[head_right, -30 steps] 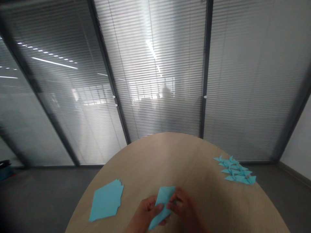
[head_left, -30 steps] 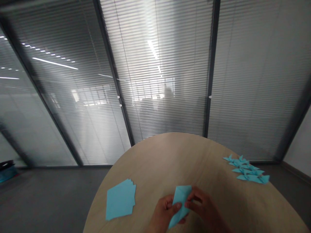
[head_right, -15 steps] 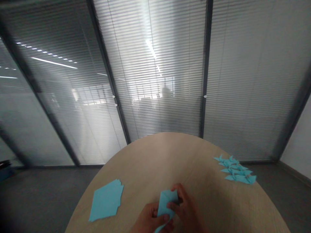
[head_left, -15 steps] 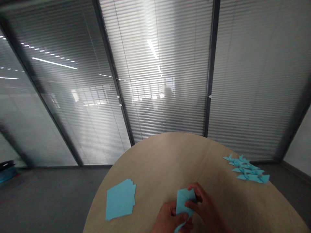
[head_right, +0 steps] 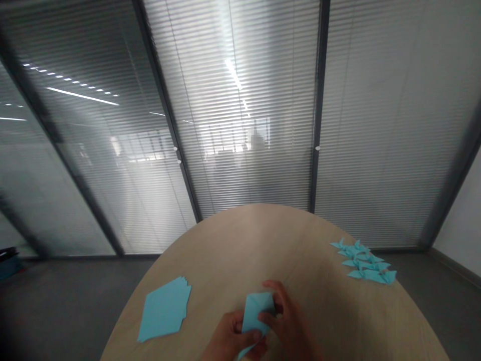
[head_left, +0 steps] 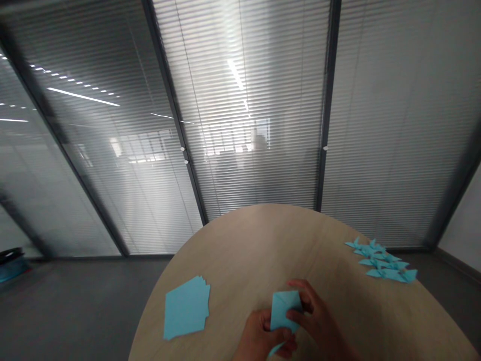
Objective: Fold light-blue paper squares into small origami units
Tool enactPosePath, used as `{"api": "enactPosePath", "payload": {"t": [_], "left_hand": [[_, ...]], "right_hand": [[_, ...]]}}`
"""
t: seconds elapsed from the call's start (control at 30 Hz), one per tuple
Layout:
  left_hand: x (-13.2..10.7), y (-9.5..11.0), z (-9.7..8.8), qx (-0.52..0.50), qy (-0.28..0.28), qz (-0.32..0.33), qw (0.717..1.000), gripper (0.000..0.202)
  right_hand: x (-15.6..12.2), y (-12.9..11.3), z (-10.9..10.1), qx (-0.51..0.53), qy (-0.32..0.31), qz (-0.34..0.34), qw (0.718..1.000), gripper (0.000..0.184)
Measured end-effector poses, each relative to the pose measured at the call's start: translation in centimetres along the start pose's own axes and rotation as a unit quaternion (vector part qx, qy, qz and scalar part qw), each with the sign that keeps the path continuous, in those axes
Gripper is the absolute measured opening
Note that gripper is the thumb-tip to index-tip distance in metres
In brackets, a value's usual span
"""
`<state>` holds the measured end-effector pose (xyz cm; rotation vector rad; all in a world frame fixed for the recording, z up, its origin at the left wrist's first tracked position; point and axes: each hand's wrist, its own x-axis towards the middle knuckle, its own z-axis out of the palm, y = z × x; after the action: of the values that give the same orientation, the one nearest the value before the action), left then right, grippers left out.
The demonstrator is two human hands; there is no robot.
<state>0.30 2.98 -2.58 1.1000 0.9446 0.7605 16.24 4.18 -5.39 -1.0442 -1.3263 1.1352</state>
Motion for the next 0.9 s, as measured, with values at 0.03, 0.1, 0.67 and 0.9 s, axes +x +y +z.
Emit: {"api": "enactPosePath", "payload": {"t": [0.03,0.1,0.67,0.9], "left_hand": [[0.0,-0.1,0.0,0.005,0.003,-0.003,1.0,0.031],[0.1,-0.2,0.0,0.005,0.011,-0.006,1.0,0.029],[0.2,-0.9,-0.7,0.028,0.019,-0.009,0.999,0.038],[0.5,-1.0,-1.5,-0.109,0.079,0.014,0.991,0.053]], "right_hand": [[0.0,0.0,0.0,0.0,0.001,0.003,1.0,0.054],[0.1,0.0,-0.1,-0.001,-0.002,0.007,1.0,0.054],[0.1,-0.8,-0.6,-0.033,0.077,-0.013,0.996,0.037],[0.6,-0.8,-1.5,-0.017,0.165,-0.017,0.986,0.045]]}}
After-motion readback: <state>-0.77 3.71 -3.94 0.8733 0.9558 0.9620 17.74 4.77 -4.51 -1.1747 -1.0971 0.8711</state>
